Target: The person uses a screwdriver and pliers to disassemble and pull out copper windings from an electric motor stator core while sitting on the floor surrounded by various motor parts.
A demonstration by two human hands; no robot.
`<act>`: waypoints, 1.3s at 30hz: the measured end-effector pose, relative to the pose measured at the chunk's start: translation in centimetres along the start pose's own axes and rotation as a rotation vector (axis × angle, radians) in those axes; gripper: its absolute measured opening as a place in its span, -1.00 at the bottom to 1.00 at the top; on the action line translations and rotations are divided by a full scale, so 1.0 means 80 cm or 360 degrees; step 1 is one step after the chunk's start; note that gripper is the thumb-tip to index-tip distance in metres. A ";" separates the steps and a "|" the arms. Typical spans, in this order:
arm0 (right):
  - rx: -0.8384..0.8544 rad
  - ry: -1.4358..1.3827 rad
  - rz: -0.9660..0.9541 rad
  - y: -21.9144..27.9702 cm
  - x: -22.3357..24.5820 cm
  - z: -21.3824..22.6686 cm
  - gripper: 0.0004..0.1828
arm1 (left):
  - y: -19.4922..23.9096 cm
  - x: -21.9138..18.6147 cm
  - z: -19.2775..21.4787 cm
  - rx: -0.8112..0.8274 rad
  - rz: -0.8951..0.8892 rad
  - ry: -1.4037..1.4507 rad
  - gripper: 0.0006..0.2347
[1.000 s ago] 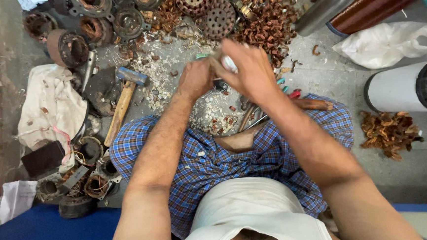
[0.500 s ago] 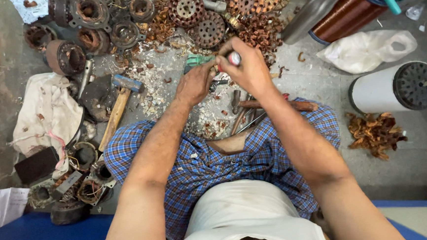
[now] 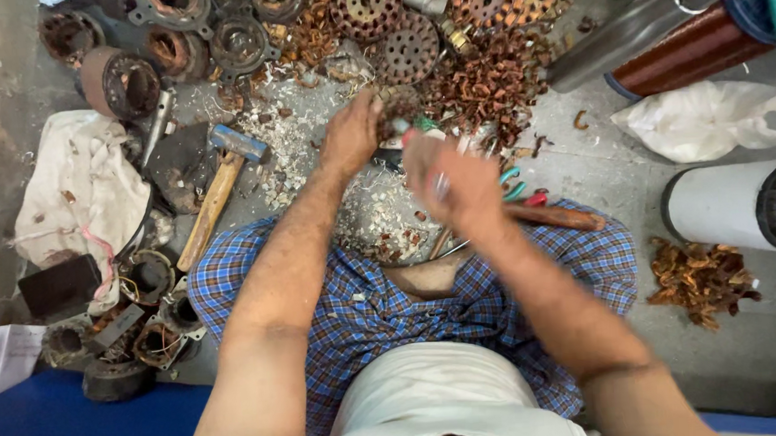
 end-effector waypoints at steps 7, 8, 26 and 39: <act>-0.0301 -0.0429 0.0123 0.113 0.034 -0.012 -0.79 | -0.014 0.052 0.023 -0.0249 -0.0015 0.0073 -0.55; -0.0322 -0.0468 0.0028 0.122 0.027 -0.009 -0.79 | -0.015 0.056 0.019 -0.0244 -0.0006 0.0106 -0.53; -0.0558 -0.0849 -0.0555 0.145 -0.022 -0.003 -0.75 | 0.024 0.024 0.014 -0.0009 0.0081 0.1376 -0.80; -0.1542 -0.1831 -0.1201 0.194 -0.094 0.066 -0.94 | 0.067 0.009 0.067 -0.0270 -0.0560 0.1989 -0.89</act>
Point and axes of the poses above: each hand's wrist, its own y-axis away from the middle knuckle, its own z-axis out of the back of the hand, x = y × z, the point moved 6 cm from there along -y, towards the middle knuckle, and after that the axes turned 5 degrees about z, right-handed, at the moved point
